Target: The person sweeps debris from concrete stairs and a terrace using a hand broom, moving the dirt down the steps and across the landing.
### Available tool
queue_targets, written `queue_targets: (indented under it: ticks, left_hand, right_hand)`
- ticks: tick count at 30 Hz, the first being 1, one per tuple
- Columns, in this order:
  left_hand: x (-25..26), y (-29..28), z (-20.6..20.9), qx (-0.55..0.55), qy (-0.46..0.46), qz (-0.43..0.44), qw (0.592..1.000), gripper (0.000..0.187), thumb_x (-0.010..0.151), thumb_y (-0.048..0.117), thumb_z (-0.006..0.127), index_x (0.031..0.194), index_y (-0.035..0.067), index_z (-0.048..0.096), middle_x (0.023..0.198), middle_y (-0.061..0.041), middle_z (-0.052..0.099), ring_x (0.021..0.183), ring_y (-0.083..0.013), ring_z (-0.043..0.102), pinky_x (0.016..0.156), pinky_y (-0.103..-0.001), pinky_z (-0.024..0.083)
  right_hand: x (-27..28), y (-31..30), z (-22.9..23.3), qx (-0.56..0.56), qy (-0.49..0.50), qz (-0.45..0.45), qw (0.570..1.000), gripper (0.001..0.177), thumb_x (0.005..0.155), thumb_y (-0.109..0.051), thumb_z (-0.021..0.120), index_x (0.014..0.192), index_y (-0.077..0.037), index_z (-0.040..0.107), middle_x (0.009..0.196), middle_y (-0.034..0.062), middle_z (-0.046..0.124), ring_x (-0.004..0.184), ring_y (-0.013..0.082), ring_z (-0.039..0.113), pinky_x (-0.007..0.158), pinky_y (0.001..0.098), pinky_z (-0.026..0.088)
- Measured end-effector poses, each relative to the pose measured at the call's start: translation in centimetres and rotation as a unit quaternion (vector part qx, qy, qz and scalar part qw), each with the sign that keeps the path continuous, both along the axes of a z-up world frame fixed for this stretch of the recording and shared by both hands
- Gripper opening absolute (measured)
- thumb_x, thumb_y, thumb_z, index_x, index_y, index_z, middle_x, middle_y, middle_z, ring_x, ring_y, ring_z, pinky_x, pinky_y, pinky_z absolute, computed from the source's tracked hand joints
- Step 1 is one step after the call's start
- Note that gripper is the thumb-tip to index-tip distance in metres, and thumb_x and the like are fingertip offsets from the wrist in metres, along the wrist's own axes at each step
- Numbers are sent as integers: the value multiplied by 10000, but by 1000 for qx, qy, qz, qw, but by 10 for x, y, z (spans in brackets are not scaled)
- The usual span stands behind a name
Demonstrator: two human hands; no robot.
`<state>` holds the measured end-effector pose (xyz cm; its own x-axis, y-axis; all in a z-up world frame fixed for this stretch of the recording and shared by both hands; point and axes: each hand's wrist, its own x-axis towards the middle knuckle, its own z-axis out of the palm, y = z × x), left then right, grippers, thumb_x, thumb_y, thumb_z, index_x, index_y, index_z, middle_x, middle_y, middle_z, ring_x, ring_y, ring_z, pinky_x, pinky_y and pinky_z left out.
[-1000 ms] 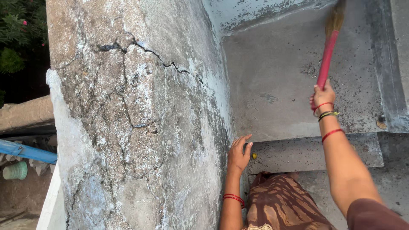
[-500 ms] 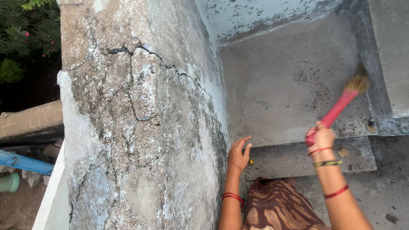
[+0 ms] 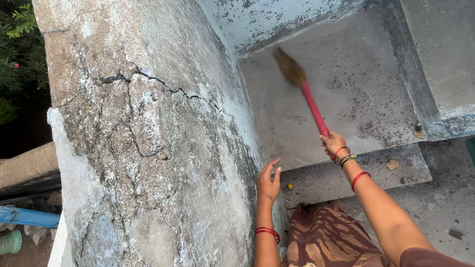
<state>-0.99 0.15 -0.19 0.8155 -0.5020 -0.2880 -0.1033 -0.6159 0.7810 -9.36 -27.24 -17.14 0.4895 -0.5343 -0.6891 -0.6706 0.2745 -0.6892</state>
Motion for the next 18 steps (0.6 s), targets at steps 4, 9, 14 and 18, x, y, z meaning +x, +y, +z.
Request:
queue_targets:
  ticks: [4, 9, 14, 18]
  left_hand:
    - [3, 2, 1, 23, 29, 11, 999, 347, 998, 294, 584, 1314, 173, 662, 1329, -96, 681, 1284, -306, 601, 994, -423, 521]
    - [1, 5, -4, 12, 14, 11, 1000, 344, 995, 285, 592, 1301, 156, 682, 1319, -108, 694, 1271, -311, 614, 1032, -412, 494]
    - [3, 12, -10, 7, 2, 22, 1000, 342, 995, 283, 598, 1293, 139, 683, 1309, -117, 694, 1264, -314, 619, 1042, -410, 486]
    - [7, 17, -9, 5, -1, 30, 1000, 350, 984, 285, 600, 1294, 148, 689, 1308, -116, 701, 1251, -312, 630, 1032, -405, 497]
  right_hand:
    - [-30, 11, -2, 89, -70, -210, 971, 354, 1025, -191, 635, 1347, -82, 538, 726, 3, 553, 503, 94, 510, 425, 279, 440]
    - [-32, 122, 53, -2, -75, -276, 958, 556, 1001, -178, 572, 1520, -192, 372, 673, 11, 525, 470, 138, 531, 383, 311, 462]
    - [35, 93, 44, -257, 2, 101, 961, 685, 1000, -333, 677, 1600, -240, 361, 684, 95, 648, 545, 182, 608, 512, 343, 475]
    - [95, 11, 1, -99, -14, 168, 981, 634, 932, -268, 711, 1532, -243, 507, 674, 73, 611, 507, 154, 532, 471, 354, 462]
